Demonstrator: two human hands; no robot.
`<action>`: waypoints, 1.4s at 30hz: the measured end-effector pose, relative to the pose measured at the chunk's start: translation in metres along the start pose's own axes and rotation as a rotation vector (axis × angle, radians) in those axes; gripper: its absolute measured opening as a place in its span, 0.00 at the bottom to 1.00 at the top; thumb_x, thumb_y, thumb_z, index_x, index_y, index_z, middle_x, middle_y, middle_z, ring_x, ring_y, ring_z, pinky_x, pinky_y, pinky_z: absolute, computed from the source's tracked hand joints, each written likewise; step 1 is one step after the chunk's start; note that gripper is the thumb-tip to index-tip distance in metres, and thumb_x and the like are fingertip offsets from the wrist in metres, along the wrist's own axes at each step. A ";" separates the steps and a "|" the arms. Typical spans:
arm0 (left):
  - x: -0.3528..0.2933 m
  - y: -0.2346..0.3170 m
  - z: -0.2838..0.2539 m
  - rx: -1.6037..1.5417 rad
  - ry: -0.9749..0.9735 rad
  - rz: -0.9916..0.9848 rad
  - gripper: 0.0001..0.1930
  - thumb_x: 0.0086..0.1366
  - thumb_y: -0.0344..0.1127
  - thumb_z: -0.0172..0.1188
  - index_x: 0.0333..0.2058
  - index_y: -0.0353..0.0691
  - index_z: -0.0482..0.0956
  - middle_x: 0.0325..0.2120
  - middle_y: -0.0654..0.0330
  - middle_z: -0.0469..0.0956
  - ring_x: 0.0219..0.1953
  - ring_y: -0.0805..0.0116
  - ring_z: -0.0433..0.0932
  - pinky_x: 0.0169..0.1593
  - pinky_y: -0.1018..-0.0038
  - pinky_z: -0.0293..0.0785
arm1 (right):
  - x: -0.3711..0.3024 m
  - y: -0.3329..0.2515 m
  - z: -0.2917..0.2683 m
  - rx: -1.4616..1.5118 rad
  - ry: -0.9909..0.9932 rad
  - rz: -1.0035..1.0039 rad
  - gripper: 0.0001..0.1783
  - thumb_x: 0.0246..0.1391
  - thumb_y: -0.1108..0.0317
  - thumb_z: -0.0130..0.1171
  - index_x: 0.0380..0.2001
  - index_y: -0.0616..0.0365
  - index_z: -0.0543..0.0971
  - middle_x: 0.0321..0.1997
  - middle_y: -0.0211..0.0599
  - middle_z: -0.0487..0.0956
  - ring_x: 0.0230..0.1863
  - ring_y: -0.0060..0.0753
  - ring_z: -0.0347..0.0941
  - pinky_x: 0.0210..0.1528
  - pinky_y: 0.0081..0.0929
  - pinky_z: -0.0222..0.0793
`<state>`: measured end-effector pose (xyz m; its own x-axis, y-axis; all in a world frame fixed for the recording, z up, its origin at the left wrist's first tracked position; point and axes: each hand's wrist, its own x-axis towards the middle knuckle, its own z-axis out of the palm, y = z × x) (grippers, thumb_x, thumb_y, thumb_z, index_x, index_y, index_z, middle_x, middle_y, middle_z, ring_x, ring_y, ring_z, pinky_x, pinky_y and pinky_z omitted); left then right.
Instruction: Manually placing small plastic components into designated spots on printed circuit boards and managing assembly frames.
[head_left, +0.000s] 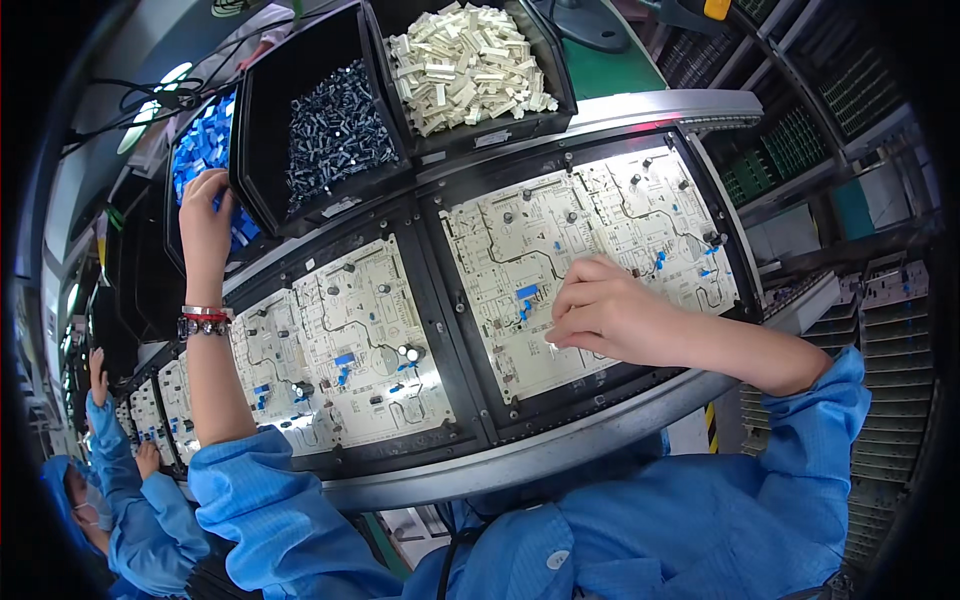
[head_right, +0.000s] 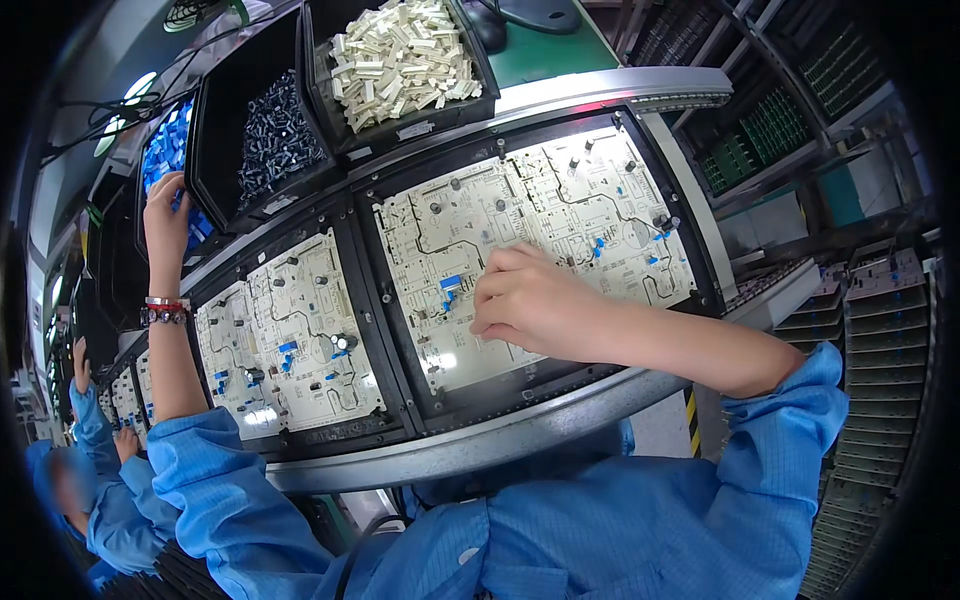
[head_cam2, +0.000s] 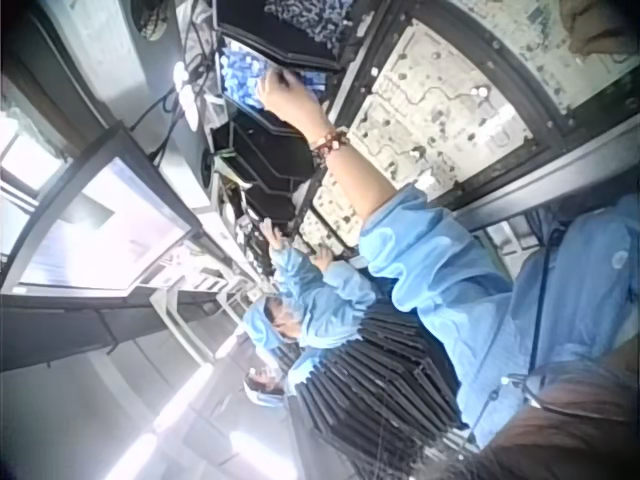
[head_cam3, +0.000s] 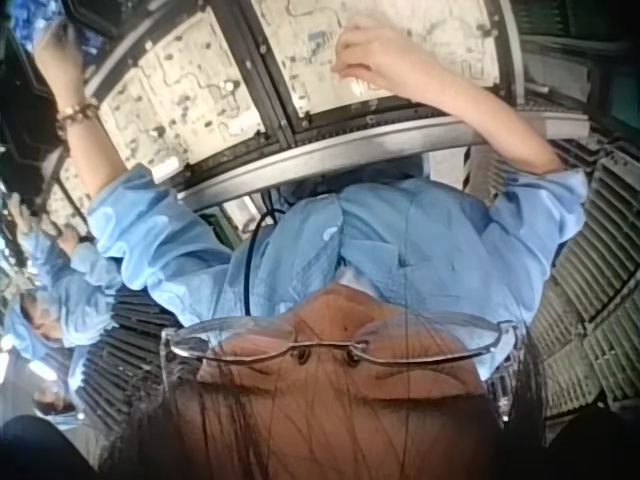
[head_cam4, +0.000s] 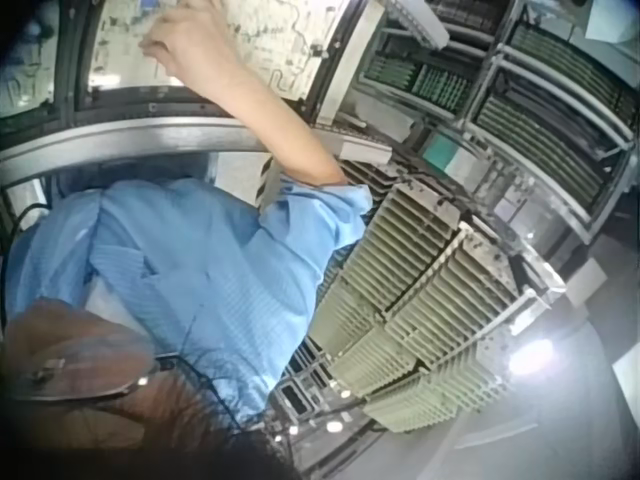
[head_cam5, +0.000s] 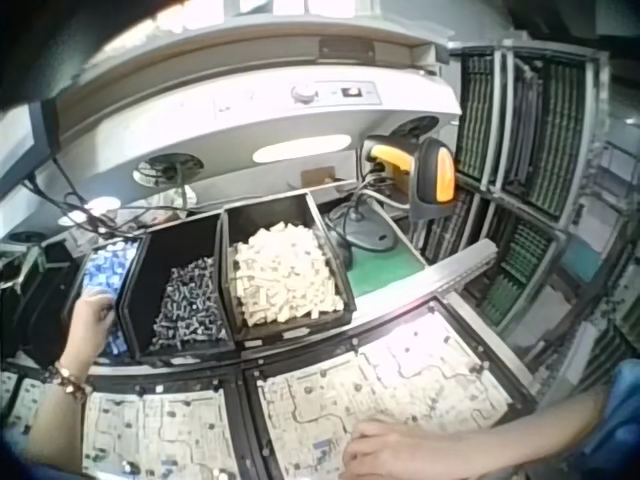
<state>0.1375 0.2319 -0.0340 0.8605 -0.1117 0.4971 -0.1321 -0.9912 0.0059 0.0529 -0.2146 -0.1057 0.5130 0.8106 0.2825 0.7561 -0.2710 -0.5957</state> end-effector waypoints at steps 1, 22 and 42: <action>0.001 0.000 0.001 -0.001 0.001 0.001 0.11 0.54 0.23 0.58 0.38 0.31 0.76 0.42 0.55 0.76 0.46 0.58 0.73 0.51 0.71 0.67 | 0.000 0.001 0.000 -0.001 0.000 0.001 0.04 0.41 0.67 0.64 0.25 0.51 0.82 0.27 0.23 0.74 0.40 0.30 0.66 0.49 0.30 0.61; 0.011 0.163 -0.028 -0.873 0.288 -0.158 0.11 0.65 0.30 0.52 0.44 0.40 0.78 0.37 0.66 0.77 0.33 0.82 0.72 0.38 0.84 0.68 | 0.108 0.071 -0.094 -0.786 0.334 -0.121 0.14 0.46 0.74 0.55 0.39 0.55 0.78 0.33 0.35 0.76 0.42 0.40 0.71 0.48 0.35 0.64; -0.023 0.367 0.069 -0.955 -0.539 0.302 0.07 0.54 0.26 0.58 0.33 0.35 0.81 0.26 0.50 0.77 0.29 0.56 0.77 0.36 0.67 0.72 | 0.132 0.093 -0.112 -0.547 0.341 0.071 0.07 0.43 0.74 0.51 0.23 0.60 0.79 0.30 0.42 0.78 0.34 0.45 0.75 0.36 0.36 0.71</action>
<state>0.1034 -0.1339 -0.1032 0.7987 -0.5816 0.1541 -0.4925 -0.4849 0.7227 0.2365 -0.1908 -0.0394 0.6015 0.5950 0.5330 0.7673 -0.6161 -0.1780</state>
